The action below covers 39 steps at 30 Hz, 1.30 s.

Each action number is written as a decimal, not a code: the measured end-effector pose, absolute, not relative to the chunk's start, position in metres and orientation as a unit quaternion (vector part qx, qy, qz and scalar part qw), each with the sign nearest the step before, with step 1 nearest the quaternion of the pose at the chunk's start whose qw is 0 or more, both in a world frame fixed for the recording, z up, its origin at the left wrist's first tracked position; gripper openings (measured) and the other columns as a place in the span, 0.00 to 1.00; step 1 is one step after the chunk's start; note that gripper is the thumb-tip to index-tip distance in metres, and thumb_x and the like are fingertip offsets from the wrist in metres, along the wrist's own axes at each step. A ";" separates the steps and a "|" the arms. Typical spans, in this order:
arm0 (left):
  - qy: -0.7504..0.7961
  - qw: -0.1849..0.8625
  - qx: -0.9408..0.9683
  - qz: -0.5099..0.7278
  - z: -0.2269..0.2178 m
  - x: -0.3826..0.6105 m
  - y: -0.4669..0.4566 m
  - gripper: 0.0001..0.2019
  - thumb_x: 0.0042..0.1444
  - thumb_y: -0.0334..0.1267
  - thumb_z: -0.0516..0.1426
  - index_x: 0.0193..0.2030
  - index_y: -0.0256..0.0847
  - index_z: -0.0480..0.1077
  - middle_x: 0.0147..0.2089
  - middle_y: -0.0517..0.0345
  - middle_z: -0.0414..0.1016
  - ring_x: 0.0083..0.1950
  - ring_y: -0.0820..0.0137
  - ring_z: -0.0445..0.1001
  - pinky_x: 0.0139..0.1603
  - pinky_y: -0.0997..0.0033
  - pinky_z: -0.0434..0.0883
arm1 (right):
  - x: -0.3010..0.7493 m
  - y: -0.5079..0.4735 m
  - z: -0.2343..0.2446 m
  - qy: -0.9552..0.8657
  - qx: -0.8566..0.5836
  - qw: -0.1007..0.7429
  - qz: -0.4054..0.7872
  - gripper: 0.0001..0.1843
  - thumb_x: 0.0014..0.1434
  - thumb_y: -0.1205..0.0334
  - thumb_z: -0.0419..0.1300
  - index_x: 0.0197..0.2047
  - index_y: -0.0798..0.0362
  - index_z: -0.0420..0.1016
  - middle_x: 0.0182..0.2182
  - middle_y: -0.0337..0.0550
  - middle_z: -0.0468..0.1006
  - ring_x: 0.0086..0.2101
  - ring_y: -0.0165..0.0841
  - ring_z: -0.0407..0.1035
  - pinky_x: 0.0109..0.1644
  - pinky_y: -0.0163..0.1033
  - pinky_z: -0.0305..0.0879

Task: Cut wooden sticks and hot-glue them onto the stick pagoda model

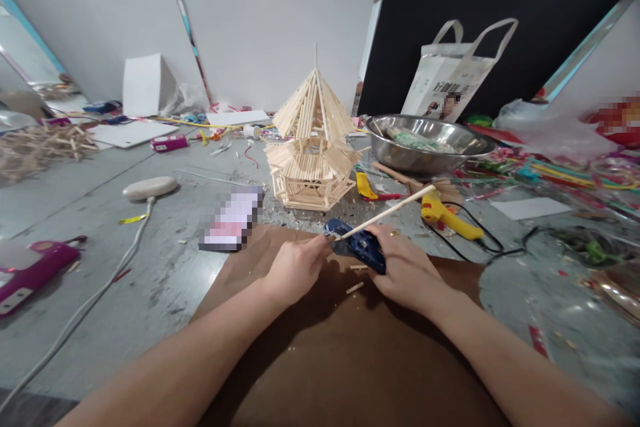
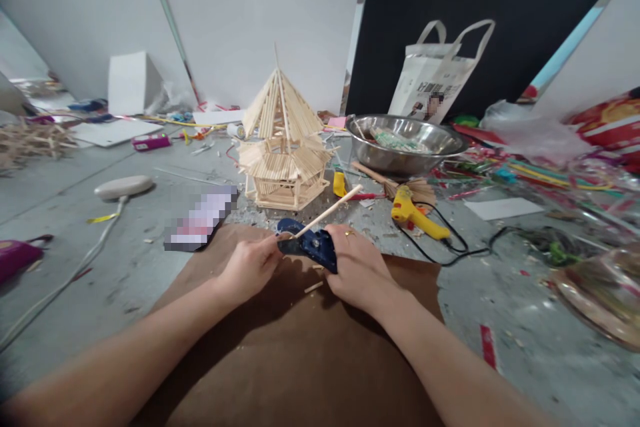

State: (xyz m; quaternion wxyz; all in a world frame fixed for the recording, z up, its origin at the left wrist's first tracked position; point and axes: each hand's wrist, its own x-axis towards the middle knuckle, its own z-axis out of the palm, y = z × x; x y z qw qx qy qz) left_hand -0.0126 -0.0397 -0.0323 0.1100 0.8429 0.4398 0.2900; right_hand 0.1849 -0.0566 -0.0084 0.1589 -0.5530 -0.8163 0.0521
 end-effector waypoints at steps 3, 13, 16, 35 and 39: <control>0.436 0.113 0.847 0.284 -0.033 -0.013 -0.040 0.15 0.51 0.29 0.46 0.44 0.42 0.65 0.27 0.61 0.72 0.25 0.75 0.69 0.27 0.79 0.63 | 0.185 -0.057 -0.007 -0.818 -0.552 0.153 0.054 0.24 0.44 0.65 0.53 0.48 0.55 0.58 0.40 0.49 0.68 0.38 0.37 0.63 0.41 0.40 0.57; 0.431 0.123 0.850 0.276 -0.031 -0.013 -0.041 0.11 0.51 0.29 0.46 0.37 0.40 0.67 0.25 0.60 0.71 0.25 0.75 0.68 0.26 0.79 0.62 | 0.187 -0.053 -0.008 -0.819 -0.557 0.132 0.046 0.23 0.44 0.65 0.54 0.45 0.55 0.59 0.38 0.48 0.69 0.36 0.37 0.63 0.38 0.38 0.57; 0.431 0.121 0.850 0.279 -0.033 -0.012 -0.041 0.10 0.51 0.29 0.46 0.36 0.40 0.66 0.25 0.60 0.71 0.25 0.76 0.68 0.26 0.79 0.61 | 0.188 -0.053 -0.007 -0.819 -0.559 0.123 0.039 0.23 0.43 0.65 0.54 0.46 0.54 0.59 0.37 0.47 0.69 0.35 0.36 0.63 0.36 0.37 0.56; 0.442 0.122 0.843 0.280 -0.033 -0.010 -0.038 0.09 0.53 0.32 0.46 0.32 0.38 0.67 0.23 0.60 0.70 0.23 0.76 0.67 0.25 0.79 0.61 | 0.188 -0.049 -0.008 -0.820 -0.561 0.098 0.057 0.18 0.45 0.62 0.53 0.42 0.51 0.61 0.35 0.43 0.73 0.33 0.34 0.66 0.34 0.35 0.57; 0.447 0.118 0.842 0.279 -0.036 -0.010 -0.037 0.09 0.53 0.33 0.46 0.32 0.38 0.67 0.23 0.59 0.70 0.23 0.76 0.67 0.25 0.79 0.60 | 0.187 -0.048 -0.007 -0.822 -0.560 0.089 0.059 0.19 0.45 0.62 0.53 0.44 0.52 0.60 0.36 0.44 0.73 0.34 0.35 0.66 0.35 0.35 0.57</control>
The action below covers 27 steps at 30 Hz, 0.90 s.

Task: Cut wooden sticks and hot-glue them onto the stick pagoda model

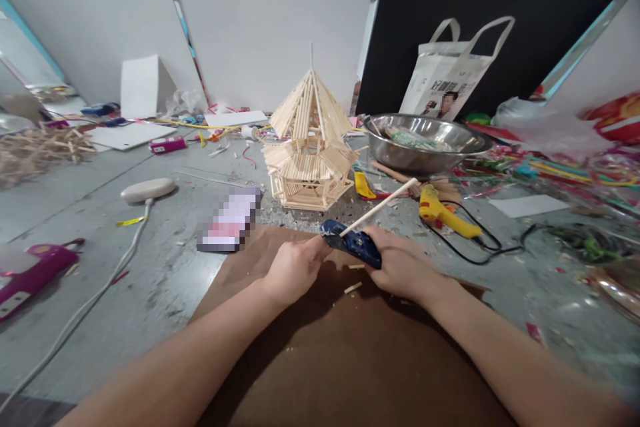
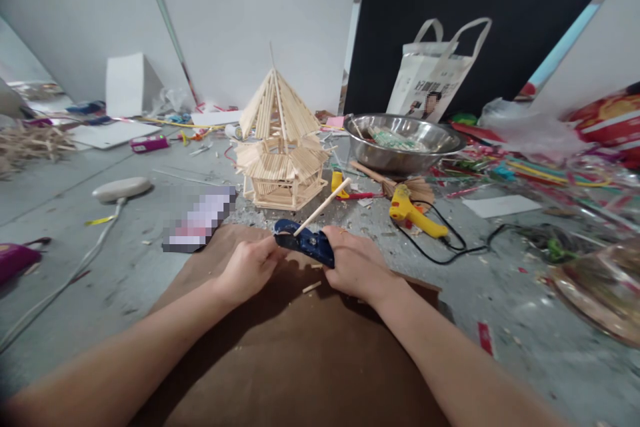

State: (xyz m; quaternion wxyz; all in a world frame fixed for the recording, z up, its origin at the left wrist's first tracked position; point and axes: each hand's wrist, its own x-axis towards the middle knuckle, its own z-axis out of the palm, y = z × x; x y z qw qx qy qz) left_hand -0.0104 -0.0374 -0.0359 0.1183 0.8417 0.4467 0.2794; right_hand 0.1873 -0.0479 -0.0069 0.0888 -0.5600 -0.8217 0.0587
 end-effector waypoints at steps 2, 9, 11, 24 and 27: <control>0.450 0.121 0.840 0.279 -0.037 -0.010 -0.037 0.09 0.54 0.34 0.46 0.32 0.38 0.66 0.23 0.59 0.70 0.23 0.76 0.67 0.25 0.79 0.60 | 0.188 -0.047 -0.007 -0.824 -0.558 0.084 0.052 0.20 0.46 0.63 0.52 0.44 0.53 0.60 0.36 0.45 0.73 0.36 0.36 0.67 0.37 0.36 0.57; 0.465 0.167 0.814 0.306 -0.033 -0.004 -0.037 0.11 0.55 0.35 0.45 0.38 0.38 0.67 0.23 0.58 0.70 0.23 0.75 0.67 0.25 0.79 0.61 | 0.185 -0.046 0.005 -0.812 -0.580 0.047 0.036 0.17 0.46 0.61 0.53 0.42 0.54 0.64 0.33 0.47 0.74 0.32 0.38 0.68 0.32 0.37 0.56; 0.471 0.163 0.810 0.309 -0.032 -0.002 -0.038 0.12 0.56 0.37 0.44 0.41 0.38 0.66 0.25 0.56 0.72 0.25 0.74 0.68 0.27 0.78 0.62 | 0.183 -0.047 0.010 -0.800 -0.597 0.032 0.037 0.14 0.46 0.62 0.52 0.39 0.53 0.65 0.32 0.47 0.74 0.31 0.38 0.68 0.30 0.37 0.55; 0.491 0.056 0.788 0.368 -0.031 -0.003 -0.040 0.11 0.57 0.36 0.42 0.35 0.38 0.64 0.28 0.55 0.70 0.28 0.73 0.68 0.30 0.77 0.62 | 0.171 -0.032 0.052 -0.846 -0.533 0.018 -0.003 0.16 0.44 0.68 0.50 0.39 0.54 0.65 0.34 0.48 0.73 0.33 0.37 0.67 0.30 0.37 0.57; 0.455 0.046 0.761 0.461 -0.026 -0.011 -0.041 0.11 0.56 0.34 0.44 0.26 0.38 0.61 0.23 0.59 0.64 0.25 0.76 0.63 0.28 0.79 0.60 | 0.158 -0.037 0.078 -0.873 -0.477 0.031 -0.091 0.20 0.41 0.71 0.50 0.41 0.56 0.64 0.33 0.49 0.72 0.33 0.38 0.67 0.31 0.37 0.56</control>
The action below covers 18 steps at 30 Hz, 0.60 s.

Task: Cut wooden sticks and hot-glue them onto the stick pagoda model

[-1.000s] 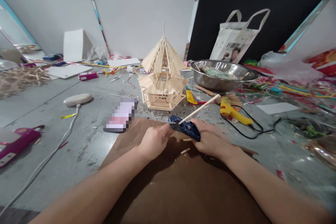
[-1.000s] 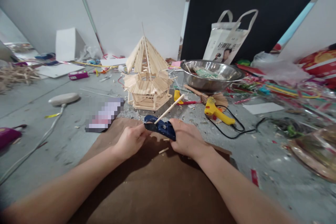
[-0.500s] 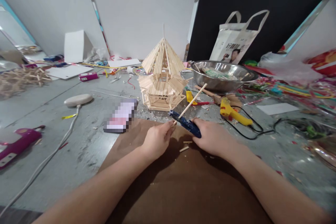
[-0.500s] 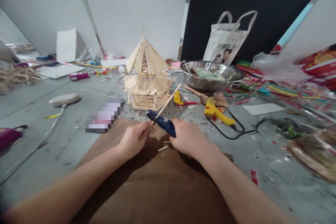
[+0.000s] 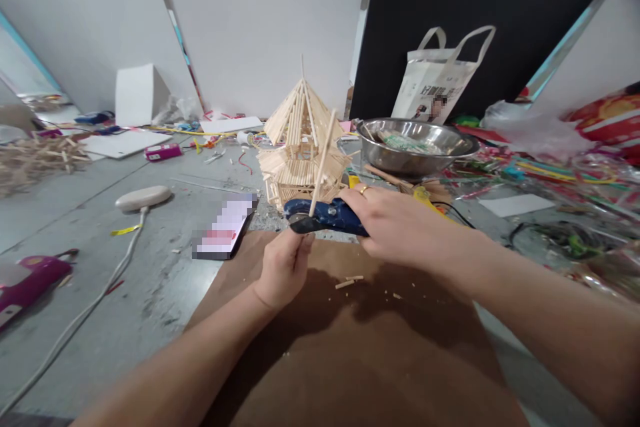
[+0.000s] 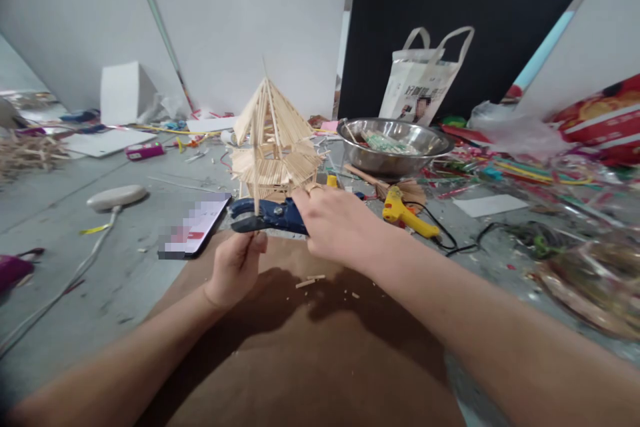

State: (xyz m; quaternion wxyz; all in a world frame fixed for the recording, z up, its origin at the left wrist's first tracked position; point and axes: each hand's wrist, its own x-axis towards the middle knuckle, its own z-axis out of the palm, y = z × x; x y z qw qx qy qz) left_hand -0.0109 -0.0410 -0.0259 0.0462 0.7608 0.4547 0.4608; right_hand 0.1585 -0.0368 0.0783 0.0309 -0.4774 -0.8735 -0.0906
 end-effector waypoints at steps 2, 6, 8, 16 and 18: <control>0.442 0.056 0.754 0.483 -0.024 -0.015 -0.042 0.11 0.55 0.34 0.45 0.24 0.38 0.60 0.21 0.61 0.62 0.23 0.77 0.61 0.27 0.79 0.59 | 0.154 -0.041 0.084 -0.870 -0.482 0.030 -0.105 0.19 0.41 0.70 0.50 0.40 0.56 0.64 0.31 0.48 0.72 0.31 0.38 0.67 0.30 0.37 0.55; 0.458 0.132 0.786 0.394 -0.023 -0.013 -0.045 0.12 0.57 0.38 0.42 0.32 0.37 0.63 0.21 0.60 0.64 0.22 0.77 0.62 0.25 0.79 0.59 | 0.165 -0.049 0.063 -0.834 -0.551 0.016 -0.001 0.12 0.45 0.65 0.50 0.36 0.55 0.65 0.29 0.46 0.73 0.29 0.35 0.67 0.29 0.35 0.54; 0.475 0.169 0.808 0.306 -0.024 -0.006 -0.048 0.14 0.58 0.40 0.40 0.39 0.39 0.63 0.23 0.59 0.67 0.23 0.75 0.65 0.26 0.78 0.60 | 0.176 -0.051 0.047 -0.809 -0.582 -0.010 0.084 0.10 0.45 0.63 0.50 0.33 0.54 0.65 0.27 0.45 0.73 0.28 0.34 0.67 0.28 0.34 0.54; 0.529 0.124 0.837 0.064 -0.028 0.013 -0.049 0.14 0.56 0.39 0.39 0.35 0.41 0.63 0.28 0.51 0.73 0.29 0.64 0.72 0.29 0.70 0.64 | 0.184 -0.052 0.018 -0.652 -0.623 -0.072 0.426 0.05 0.40 0.67 0.47 0.21 0.55 0.62 0.17 0.40 0.70 0.17 0.28 0.64 0.19 0.30 0.56; 0.528 0.119 0.840 0.047 -0.028 0.013 -0.048 0.14 0.55 0.38 0.39 0.35 0.41 0.64 0.29 0.50 0.73 0.30 0.63 0.72 0.28 0.69 0.64 | 0.182 -0.050 0.013 -0.622 -0.627 -0.073 0.464 0.05 0.39 0.66 0.46 0.18 0.55 0.60 0.16 0.42 0.70 0.15 0.28 0.63 0.18 0.31 0.56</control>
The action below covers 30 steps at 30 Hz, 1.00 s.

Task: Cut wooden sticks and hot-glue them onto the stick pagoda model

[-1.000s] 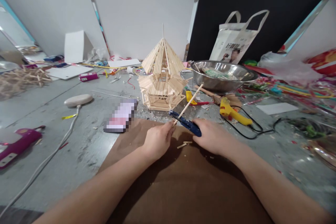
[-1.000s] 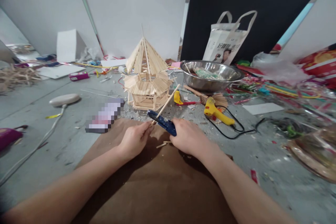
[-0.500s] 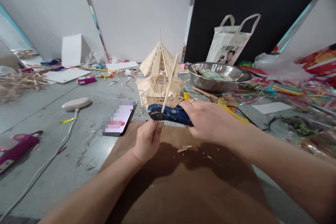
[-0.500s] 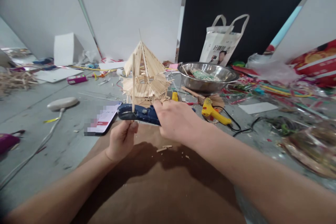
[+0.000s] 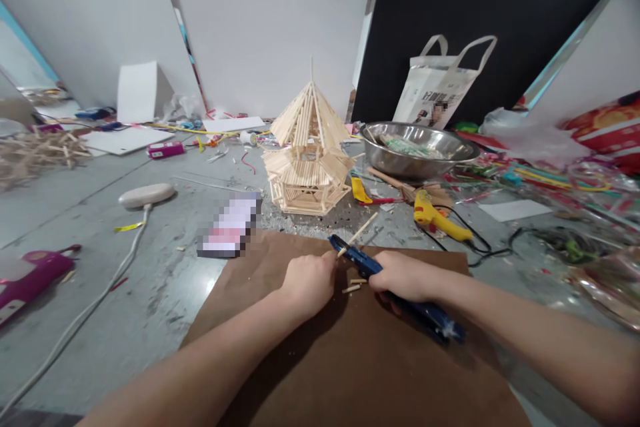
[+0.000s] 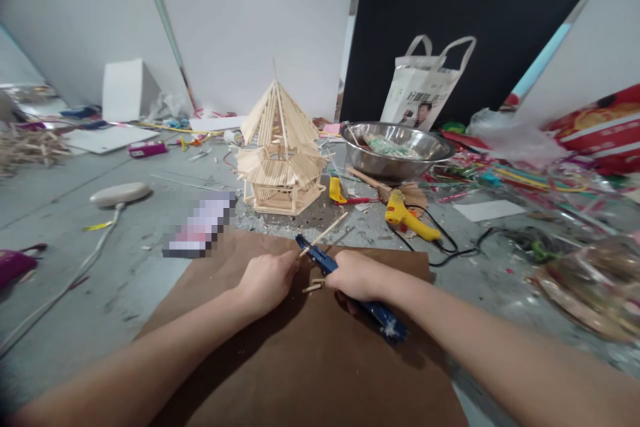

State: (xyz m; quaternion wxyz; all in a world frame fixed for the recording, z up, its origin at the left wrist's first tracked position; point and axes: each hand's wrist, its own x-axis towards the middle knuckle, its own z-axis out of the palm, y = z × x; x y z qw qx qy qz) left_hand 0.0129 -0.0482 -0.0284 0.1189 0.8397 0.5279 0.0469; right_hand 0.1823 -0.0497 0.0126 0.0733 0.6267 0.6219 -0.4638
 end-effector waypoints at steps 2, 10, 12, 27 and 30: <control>0.527 0.121 0.841 0.038 -0.028 0.013 -0.048 0.13 0.55 0.37 0.40 0.37 0.40 0.64 0.30 0.49 0.73 0.31 0.62 0.73 0.29 0.68 0.64 | 0.181 -0.048 0.009 0.606 0.631 0.068 -0.479 0.04 0.38 0.66 0.47 0.17 0.55 0.60 0.16 0.43 0.70 0.15 0.29 0.63 0.17 0.32 0.57; 0.529 0.113 0.840 0.032 -0.028 0.013 -0.048 0.14 0.55 0.37 0.39 0.38 0.40 0.64 0.30 0.49 0.74 0.31 0.62 0.73 0.29 0.68 0.65 | 0.177 -0.045 0.007 0.610 0.642 0.077 -0.458 0.05 0.39 0.65 0.48 0.17 0.56 0.61 0.17 0.44 0.72 0.15 0.29 0.65 0.18 0.32 0.59; 0.528 0.109 0.842 0.033 -0.030 0.013 -0.048 0.14 0.55 0.37 0.40 0.37 0.40 0.64 0.30 0.50 0.74 0.31 0.62 0.73 0.28 0.69 0.65 | 0.176 -0.046 0.008 0.611 0.644 0.075 -0.454 0.05 0.39 0.66 0.48 0.17 0.56 0.61 0.17 0.45 0.72 0.15 0.29 0.65 0.17 0.32 0.59; 0.539 0.111 0.835 0.016 -0.030 0.013 -0.049 0.14 0.55 0.37 0.40 0.37 0.39 0.64 0.30 0.49 0.73 0.32 0.61 0.73 0.30 0.68 0.64 | 0.173 -0.047 0.010 0.607 0.656 0.073 -0.441 0.06 0.40 0.66 0.48 0.16 0.57 0.61 0.16 0.43 0.70 0.14 0.28 0.64 0.17 0.32 0.59; 0.536 0.104 0.837 0.023 -0.031 0.013 -0.049 0.14 0.55 0.37 0.40 0.36 0.40 0.64 0.29 0.50 0.74 0.31 0.62 0.73 0.29 0.68 0.64 | 0.173 -0.046 0.009 0.609 0.653 0.072 -0.444 0.06 0.40 0.66 0.49 0.16 0.57 0.61 0.15 0.42 0.69 0.13 0.27 0.63 0.17 0.31 0.59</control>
